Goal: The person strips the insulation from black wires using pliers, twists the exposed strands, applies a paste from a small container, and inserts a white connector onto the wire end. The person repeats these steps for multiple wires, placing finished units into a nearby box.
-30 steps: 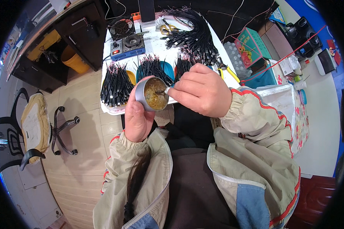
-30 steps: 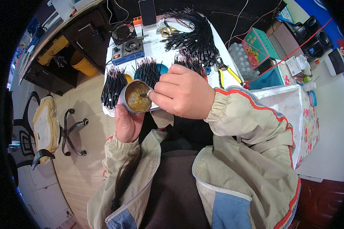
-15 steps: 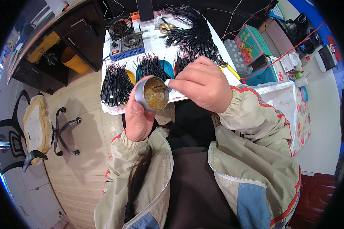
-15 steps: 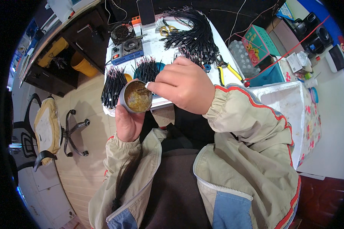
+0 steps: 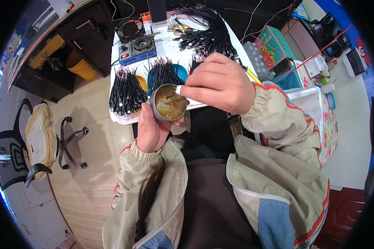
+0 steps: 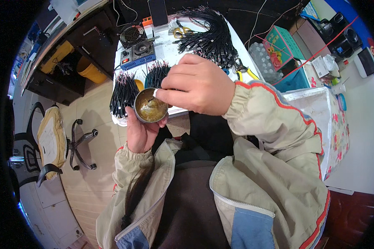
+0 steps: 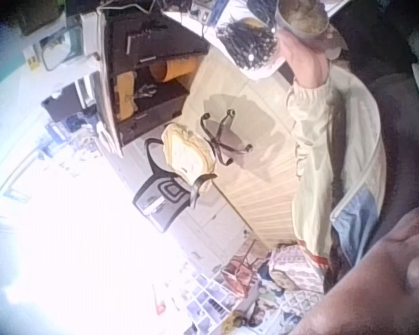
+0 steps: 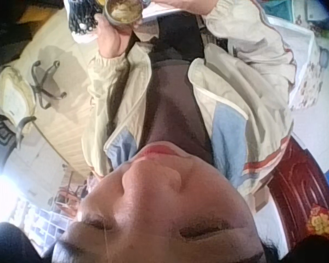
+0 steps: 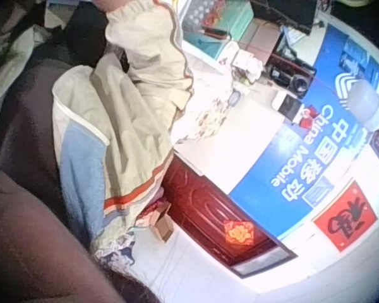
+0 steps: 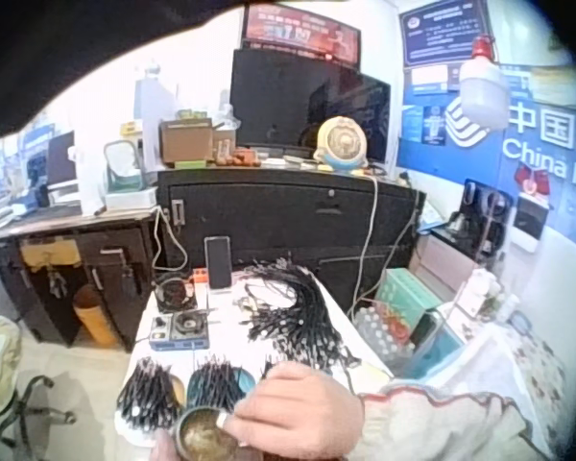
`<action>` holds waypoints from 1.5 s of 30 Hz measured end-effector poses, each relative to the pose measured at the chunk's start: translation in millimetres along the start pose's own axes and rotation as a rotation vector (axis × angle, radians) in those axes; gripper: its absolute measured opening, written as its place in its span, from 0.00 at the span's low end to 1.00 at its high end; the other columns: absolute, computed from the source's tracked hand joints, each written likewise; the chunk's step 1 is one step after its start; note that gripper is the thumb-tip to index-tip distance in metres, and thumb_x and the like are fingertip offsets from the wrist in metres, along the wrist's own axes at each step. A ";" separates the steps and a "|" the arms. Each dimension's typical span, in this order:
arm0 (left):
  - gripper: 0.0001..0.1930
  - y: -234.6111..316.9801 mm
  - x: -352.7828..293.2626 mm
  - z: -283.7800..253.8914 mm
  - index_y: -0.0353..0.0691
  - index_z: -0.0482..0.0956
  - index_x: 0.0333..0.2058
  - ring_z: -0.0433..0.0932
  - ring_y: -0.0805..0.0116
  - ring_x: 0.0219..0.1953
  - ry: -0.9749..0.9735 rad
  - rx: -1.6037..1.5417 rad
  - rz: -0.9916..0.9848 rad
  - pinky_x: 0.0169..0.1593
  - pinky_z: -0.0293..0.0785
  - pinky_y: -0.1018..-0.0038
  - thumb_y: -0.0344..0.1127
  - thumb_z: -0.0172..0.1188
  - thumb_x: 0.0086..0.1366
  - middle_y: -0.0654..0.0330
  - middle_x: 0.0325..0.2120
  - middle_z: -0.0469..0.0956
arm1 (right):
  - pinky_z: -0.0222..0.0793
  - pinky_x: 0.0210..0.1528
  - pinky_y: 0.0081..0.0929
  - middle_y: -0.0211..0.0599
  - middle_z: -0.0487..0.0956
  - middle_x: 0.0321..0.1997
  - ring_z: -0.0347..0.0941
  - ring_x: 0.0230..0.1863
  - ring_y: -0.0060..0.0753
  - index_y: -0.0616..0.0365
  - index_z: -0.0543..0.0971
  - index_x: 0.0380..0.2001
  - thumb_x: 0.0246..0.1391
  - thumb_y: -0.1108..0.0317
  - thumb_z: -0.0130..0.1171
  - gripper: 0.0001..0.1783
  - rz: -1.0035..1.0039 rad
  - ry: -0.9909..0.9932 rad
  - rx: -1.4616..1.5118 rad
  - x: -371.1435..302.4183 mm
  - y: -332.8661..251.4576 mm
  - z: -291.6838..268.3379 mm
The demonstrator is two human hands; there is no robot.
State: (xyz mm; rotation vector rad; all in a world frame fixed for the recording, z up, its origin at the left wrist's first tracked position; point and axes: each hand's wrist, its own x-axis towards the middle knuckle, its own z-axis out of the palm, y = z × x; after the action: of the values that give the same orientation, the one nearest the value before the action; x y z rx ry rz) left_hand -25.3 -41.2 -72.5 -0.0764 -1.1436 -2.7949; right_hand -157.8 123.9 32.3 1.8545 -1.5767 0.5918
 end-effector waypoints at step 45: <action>0.44 4.8 1.3 1.7 0.37 0.50 0.64 0.64 0.56 0.62 0.041 -0.020 0.264 0.64 0.62 0.61 0.58 0.58 0.59 0.49 0.59 0.62 | 0.72 0.37 0.18 0.34 0.80 0.35 0.75 0.35 0.18 0.66 0.77 0.40 0.56 0.74 0.59 0.09 1.055 -0.029 0.844 -4.7 -22.3 3.4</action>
State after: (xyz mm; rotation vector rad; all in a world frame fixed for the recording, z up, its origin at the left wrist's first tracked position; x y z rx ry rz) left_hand -26.0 -43.6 -67.9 -0.1589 -1.0142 -2.5640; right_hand -137.0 126.8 22.9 1.3289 -2.5258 1.9182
